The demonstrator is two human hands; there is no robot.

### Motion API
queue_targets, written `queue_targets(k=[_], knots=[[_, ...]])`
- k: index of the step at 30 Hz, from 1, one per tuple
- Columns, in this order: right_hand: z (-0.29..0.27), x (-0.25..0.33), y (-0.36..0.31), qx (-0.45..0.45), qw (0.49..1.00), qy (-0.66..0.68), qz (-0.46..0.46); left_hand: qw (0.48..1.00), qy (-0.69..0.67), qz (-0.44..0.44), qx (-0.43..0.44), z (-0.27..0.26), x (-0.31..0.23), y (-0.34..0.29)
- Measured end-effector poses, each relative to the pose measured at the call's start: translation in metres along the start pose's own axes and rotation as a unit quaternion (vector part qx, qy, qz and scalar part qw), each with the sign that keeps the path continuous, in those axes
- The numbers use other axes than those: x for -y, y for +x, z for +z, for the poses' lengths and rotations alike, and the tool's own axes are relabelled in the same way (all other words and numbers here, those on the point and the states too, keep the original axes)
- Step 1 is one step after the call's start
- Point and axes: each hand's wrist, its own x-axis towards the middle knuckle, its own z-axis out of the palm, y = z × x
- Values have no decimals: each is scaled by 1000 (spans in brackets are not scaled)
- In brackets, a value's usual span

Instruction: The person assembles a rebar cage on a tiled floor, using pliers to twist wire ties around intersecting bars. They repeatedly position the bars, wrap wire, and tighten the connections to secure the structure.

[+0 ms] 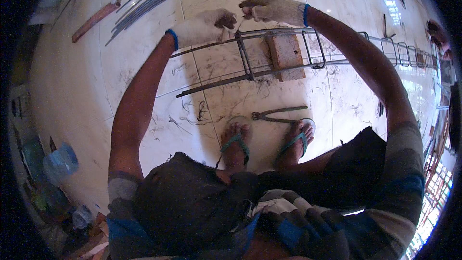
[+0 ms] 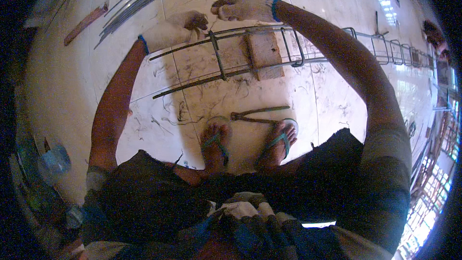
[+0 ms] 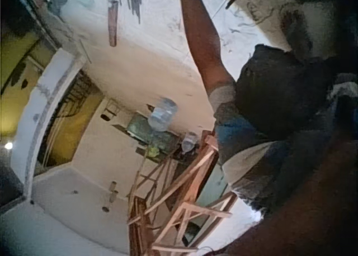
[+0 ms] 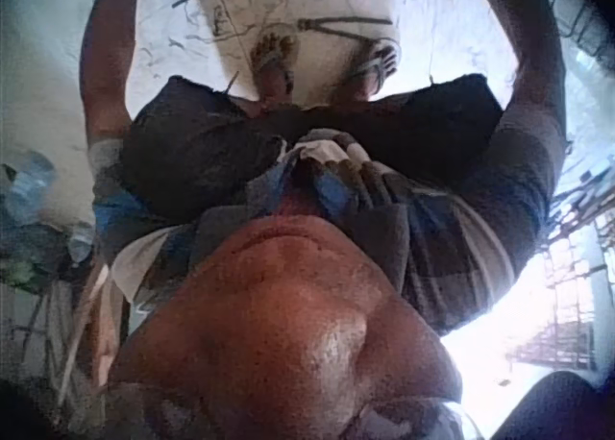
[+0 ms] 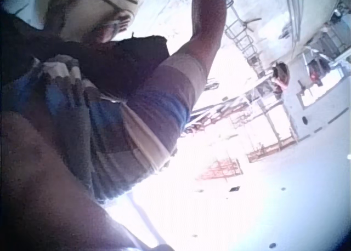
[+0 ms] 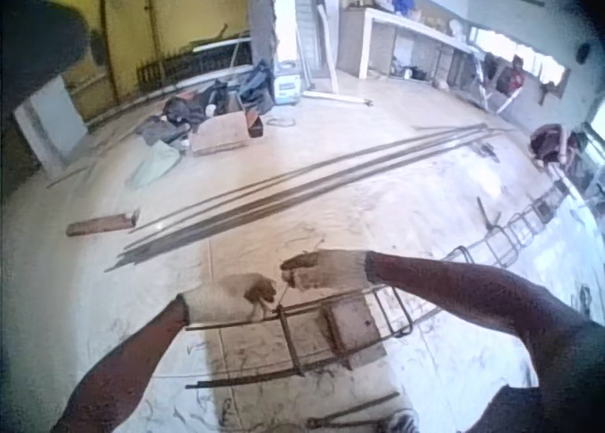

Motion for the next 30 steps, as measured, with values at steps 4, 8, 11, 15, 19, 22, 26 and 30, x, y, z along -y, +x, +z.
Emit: queue_targets(k=[4,8,11,15,19,22,26,30], knots=[[1,11,13,7,978,-177,-106,998,37,-42,-22,14,-29,-10],[-1,-13,22,-36,968,-245,-47,993,55,-57,-84,25,-37,-10],[-1,-18,11,-65,943,-322,-50,990,53,-48,-120,27,-36,-8],[19,9,-28,-93,939,-323,-66,988,-33,-117,-100,21,-24,-1],[55,63,-25,-100,931,-346,-53,977,-166,-130,-32,12,12,19],[59,88,-4,-85,937,-340,-3,944,-308,-118,-17,13,9,14],[40,80,-27,-19,945,-325,-33,984,-103,-125,-71,25,-6,-2],[47,76,-106,36,967,-248,-56,978,138,-131,-87,37,-50,-25]])
